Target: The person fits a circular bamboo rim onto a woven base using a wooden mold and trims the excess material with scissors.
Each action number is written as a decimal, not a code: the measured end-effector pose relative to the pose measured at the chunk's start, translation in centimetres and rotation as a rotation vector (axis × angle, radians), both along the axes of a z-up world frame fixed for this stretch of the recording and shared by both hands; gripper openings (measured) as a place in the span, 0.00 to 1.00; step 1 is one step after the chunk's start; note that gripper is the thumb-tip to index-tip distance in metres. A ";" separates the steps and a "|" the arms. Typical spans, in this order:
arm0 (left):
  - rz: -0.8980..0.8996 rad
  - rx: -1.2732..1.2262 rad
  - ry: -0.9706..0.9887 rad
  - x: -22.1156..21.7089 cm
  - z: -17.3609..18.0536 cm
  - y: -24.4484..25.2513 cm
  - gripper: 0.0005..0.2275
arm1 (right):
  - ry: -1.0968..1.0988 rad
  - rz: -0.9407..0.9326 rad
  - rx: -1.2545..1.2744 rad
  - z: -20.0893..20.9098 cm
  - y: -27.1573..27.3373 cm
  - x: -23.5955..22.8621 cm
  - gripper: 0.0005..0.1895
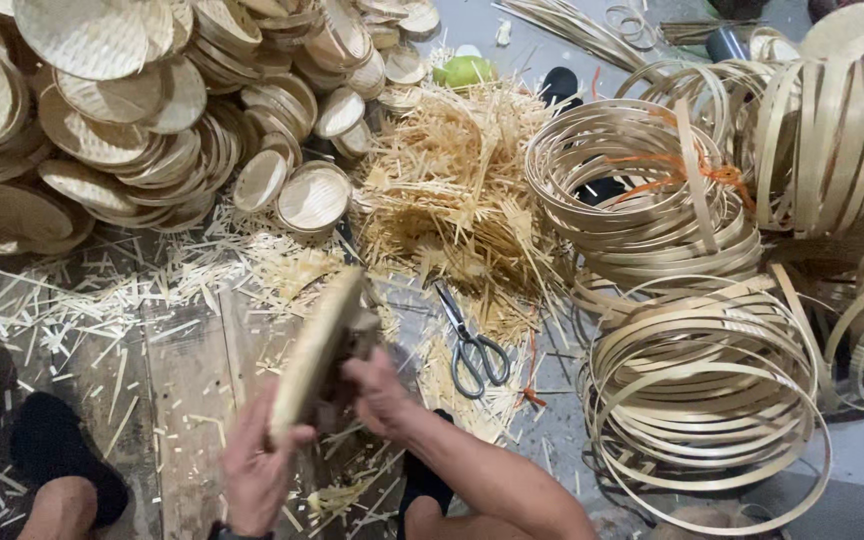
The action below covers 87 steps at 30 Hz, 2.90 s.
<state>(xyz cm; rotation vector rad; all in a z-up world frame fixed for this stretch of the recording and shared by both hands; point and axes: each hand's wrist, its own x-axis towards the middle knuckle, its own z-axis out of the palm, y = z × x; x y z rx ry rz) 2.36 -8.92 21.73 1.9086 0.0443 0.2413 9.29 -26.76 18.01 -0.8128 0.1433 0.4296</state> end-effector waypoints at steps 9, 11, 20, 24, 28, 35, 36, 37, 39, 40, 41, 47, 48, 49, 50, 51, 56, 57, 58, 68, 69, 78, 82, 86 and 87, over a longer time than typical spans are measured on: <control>0.329 0.098 0.017 4.0 -2.4 4.1 0.22 | 0.383 -0.155 0.270 -11.4 -12.2 -8.7 0.53; 0.450 0.341 -0.101 5.6 -1.8 7.4 0.18 | 0.473 -0.169 0.302 -13.5 -10.2 -7.4 0.50; 0.517 0.190 0.376 11.2 -7.8 20.0 0.30 | 0.311 -0.006 0.096 -18.6 -3.4 -7.3 0.31; 0.346 0.140 0.328 14.1 -17.2 19.3 0.22 | 0.266 -0.074 -0.391 -19.6 -6.0 -8.9 0.20; 0.350 0.092 0.442 14.5 -18.5 15.4 0.19 | -0.518 -0.276 -1.252 -16.3 -7.2 -11.7 0.12; 0.033 0.626 -0.034 10.1 -11.4 1.4 0.22 | -0.508 -0.094 -1.447 -11.9 -5.4 -11.0 0.09; -0.129 0.435 -0.108 8.3 -11.1 -1.7 0.12 | -0.504 -0.079 -1.473 -12.2 -5.4 -10.7 0.10; -0.348 0.839 -0.181 6.7 -10.9 -4.8 0.21 | -0.499 -0.065 -1.499 -12.3 -5.3 -10.6 0.10; -0.461 0.794 0.006 2.3 -11.1 -8.3 0.30 | -0.507 -0.107 -1.466 -12.4 -5.2 -10.7 0.06; -0.443 0.794 -0.083 1.1 -11.6 -8.8 0.27 | -0.507 -0.128 -1.451 -12.3 -5.3 -10.8 0.05; -0.491 0.823 -0.040 0.3 -12.5 -8.7 0.29 | -0.464 -0.125 -1.436 -12.1 -5.5 -11.0 0.06; -0.604 1.054 -0.220 0.8 -16.0 0.7 0.27 | -0.470 -0.107 -1.464 -13.8 -6.1 -10.7 0.08; -0.658 1.064 -0.293 2.7 -15.4 3.6 0.24 | -0.453 -0.085 -1.482 -14.3 -6.4 -10.7 0.08; -0.694 1.165 -0.395 4.3 -14.3 7.0 0.19 | -0.437 -0.062 -1.501 -14.8 -6.6 -10.7 0.08; -0.737 1.264 -0.501 6.3 -12.6 10.3 0.14 | -0.479 -0.095 -1.477 -15.3 -6.7 -10.8 0.07; -0.739 1.006 -0.233 8.8 -10.5 12.6 0.06 | -0.521 -0.127 -1.452 -15.8 -6.8 -10.8 0.07; -0.112 1.198 0.114 12.4 3.8 27.7 0.05 | -0.506 -0.097 -1.546 -18.2 -8.0 -10.4 0.10; 0.102 1.214 -0.086 11.3 5.7 30.1 0.07 | -0.514 -0.083 -1.556 -18.7 -8.2 -10.2 0.10; 0.169 1.203 -0.101 10.9 7.2 32.4 0.06 | -0.520 -0.072 -1.568 -19.1 -8.4 -10.2 0.10; 0.496 1.126 0.212 8.9 5.9 41.5 0.11 | -0.485 -0.148 -1.488 -20.3 -8.2 -9.9 0.10; 0.475 1.134 0.221 9.0 5.7 41.9 0.10 | -0.459 -0.127 -1.510 -20.1 -8.4 -10.0 0.10; 0.402 1.167 0.244 9.4 4.9 42.8 0.11 | -0.507 -0.221 -1.358 -20.0 -7.4 -9.5 0.10; 0.408 1.071 0.200 9.2 4.8 42.8 0.17 | -0.532 -0.253 -1.324 -19.9 -7.2 -9.0 0.09; 0.392 1.151 0.235 9.4 3.9 43.5 0.14 | -0.557 -0.218 -1.465 -19.8 -7.5 -9.0 0.09; 0.405 1.144 0.230 9.3 3.7 43.6 0.15 | -0.587 -0.238 -1.446 -19.8 -7.4 -9.2 0.09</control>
